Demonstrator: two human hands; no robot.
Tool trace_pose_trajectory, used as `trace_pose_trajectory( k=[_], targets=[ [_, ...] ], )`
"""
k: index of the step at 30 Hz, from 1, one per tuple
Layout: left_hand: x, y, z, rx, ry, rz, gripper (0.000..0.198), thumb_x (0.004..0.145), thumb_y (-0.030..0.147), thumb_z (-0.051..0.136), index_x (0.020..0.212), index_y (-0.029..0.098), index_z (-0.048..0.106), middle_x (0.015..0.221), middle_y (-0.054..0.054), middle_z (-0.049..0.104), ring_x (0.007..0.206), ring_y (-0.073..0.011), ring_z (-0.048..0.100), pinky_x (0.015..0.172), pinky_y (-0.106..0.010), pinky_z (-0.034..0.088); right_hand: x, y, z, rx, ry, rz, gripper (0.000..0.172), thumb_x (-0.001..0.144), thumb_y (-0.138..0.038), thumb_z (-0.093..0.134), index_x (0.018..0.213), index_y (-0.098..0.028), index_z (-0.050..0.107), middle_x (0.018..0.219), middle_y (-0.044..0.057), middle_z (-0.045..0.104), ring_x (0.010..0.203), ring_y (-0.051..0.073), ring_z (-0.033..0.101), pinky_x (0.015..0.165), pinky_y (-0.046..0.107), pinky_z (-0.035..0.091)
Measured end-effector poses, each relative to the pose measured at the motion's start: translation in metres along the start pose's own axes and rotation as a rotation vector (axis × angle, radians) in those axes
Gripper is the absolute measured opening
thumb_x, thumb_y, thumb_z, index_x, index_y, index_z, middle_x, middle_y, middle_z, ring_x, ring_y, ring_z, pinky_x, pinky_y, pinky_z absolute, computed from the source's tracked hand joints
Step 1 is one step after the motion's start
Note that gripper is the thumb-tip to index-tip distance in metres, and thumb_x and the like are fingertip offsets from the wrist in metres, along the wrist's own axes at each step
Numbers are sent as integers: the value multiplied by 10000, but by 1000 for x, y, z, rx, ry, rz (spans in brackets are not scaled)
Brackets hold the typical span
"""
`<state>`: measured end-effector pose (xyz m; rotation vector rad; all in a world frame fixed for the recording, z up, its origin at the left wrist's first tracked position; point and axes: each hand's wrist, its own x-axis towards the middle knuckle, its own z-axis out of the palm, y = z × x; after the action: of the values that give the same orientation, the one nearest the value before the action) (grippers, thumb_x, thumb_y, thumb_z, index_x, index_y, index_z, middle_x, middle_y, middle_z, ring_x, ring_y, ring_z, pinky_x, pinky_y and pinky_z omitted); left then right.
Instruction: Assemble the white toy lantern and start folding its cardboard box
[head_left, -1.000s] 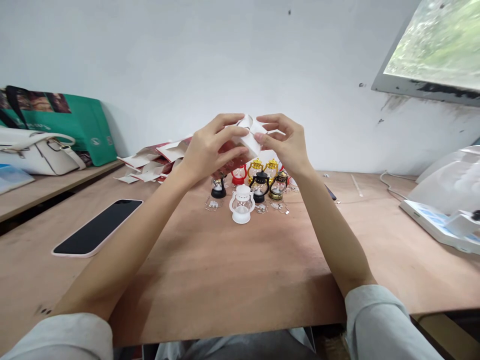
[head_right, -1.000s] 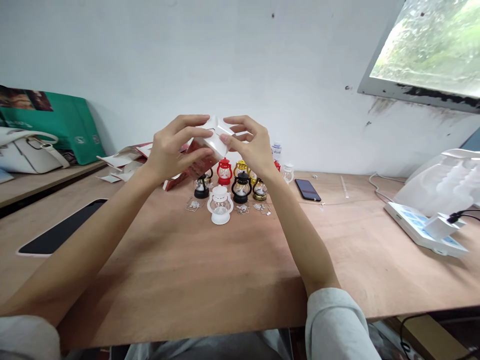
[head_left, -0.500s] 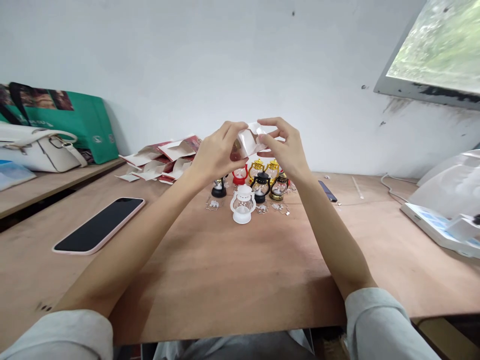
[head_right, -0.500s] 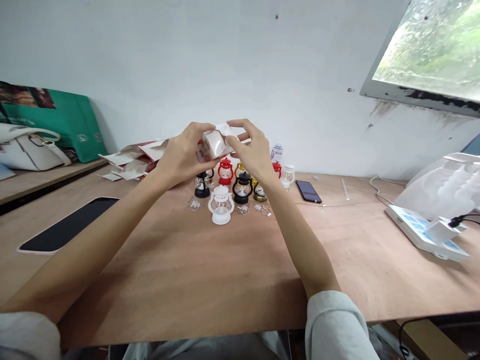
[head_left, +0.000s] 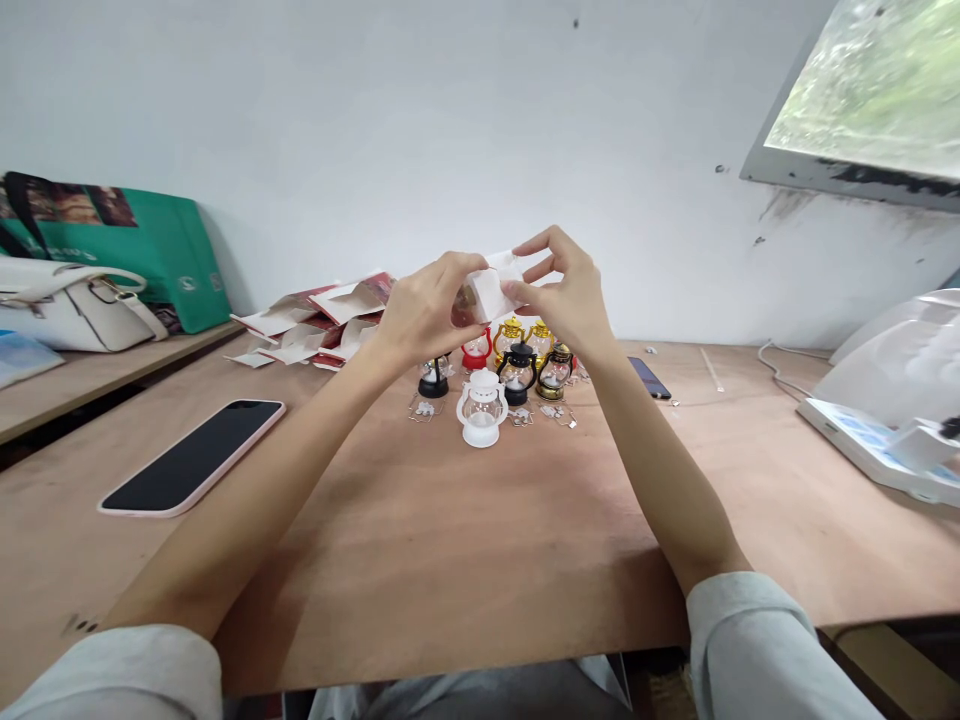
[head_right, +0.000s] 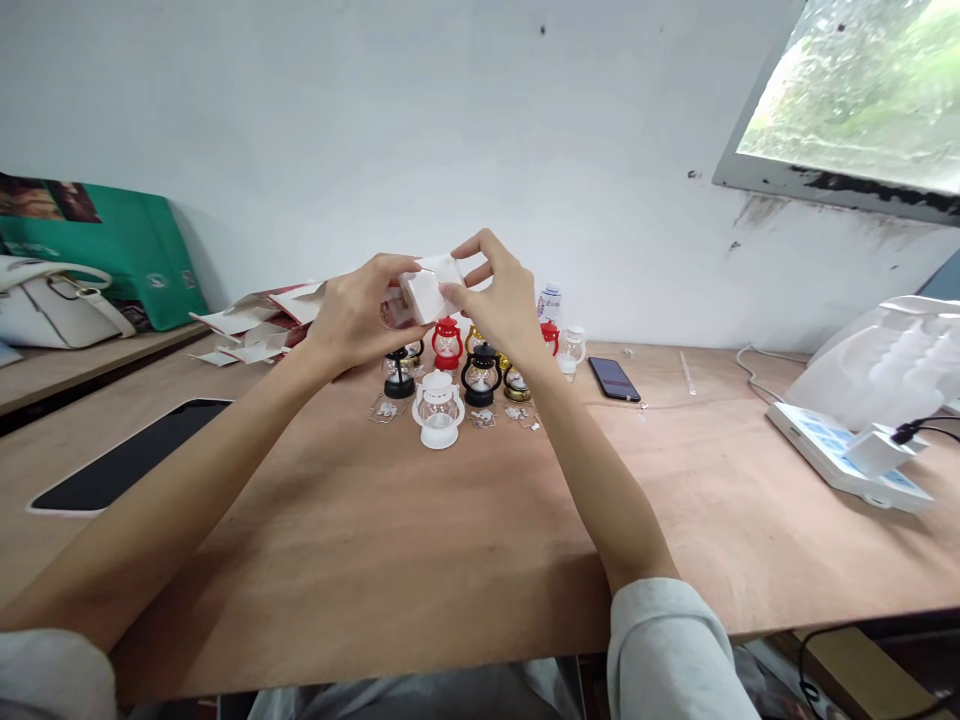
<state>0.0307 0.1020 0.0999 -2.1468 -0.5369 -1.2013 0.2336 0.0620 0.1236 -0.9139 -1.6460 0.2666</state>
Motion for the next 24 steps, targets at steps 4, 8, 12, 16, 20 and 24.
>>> trace_pose_trajectory(
  k=[4, 8, 12, 16, 20, 24],
  targets=[
    [-1, -3, 0, -12, -36, -59, 545, 802, 265, 707, 1276, 237, 438, 1168, -80, 686, 903, -213, 704, 665, -305, 535, -2, 2, 10, -114, 60, -113, 205, 798, -354, 694, 983, -269, 679, 997, 13, 737, 833, 192, 706, 799, 382, 595],
    [-3, -6, 1, -3, -44, -75, 572, 798, 266, 704, 1292, 245, 416, 1198, -83, 685, 940, -221, 711, 676, -306, 545, -2, 7, 16, -216, 86, -187, 186, 852, -325, 644, 1004, -265, 733, 1041, 41, 756, 917, 224, 696, 859, 427, 579],
    [-3, -8, 3, 13, -13, -67, 584, 799, 268, 705, 1300, 245, 408, 1194, -82, 685, 933, -216, 708, 683, -309, 543, -1, 11, 19, -253, 86, -192, 268, 897, -265, 563, 1072, -257, 766, 948, 47, 750, 913, 221, 698, 885, 438, 573],
    [-3, -7, 2, 6, 5, -78, 579, 778, 247, 704, 1283, 251, 420, 1160, -67, 687, 901, -215, 698, 654, -303, 523, -2, 9, 18, -188, 77, -184, 301, 905, -274, 530, 1096, -270, 763, 966, 31, 754, 923, 207, 709, 889, 426, 585],
    [-2, -6, 1, 30, 2, -100, 605, 759, 254, 717, 1283, 258, 415, 1144, -67, 692, 897, -223, 696, 658, -313, 524, -2, 6, 13, -49, 67, -120, 311, 880, -298, 565, 1142, -267, 730, 985, 31, 755, 880, 194, 732, 826, 389, 614],
    [-2, -6, 1, -5, 7, -122, 637, 760, 268, 732, 1310, 269, 411, 1196, -79, 682, 938, -231, 702, 704, -332, 545, -1, 5, 11, 25, 101, -97, 254, 866, -315, 584, 1065, -240, 723, 957, 34, 751, 836, 185, 734, 777, 379, 621]
  ],
)
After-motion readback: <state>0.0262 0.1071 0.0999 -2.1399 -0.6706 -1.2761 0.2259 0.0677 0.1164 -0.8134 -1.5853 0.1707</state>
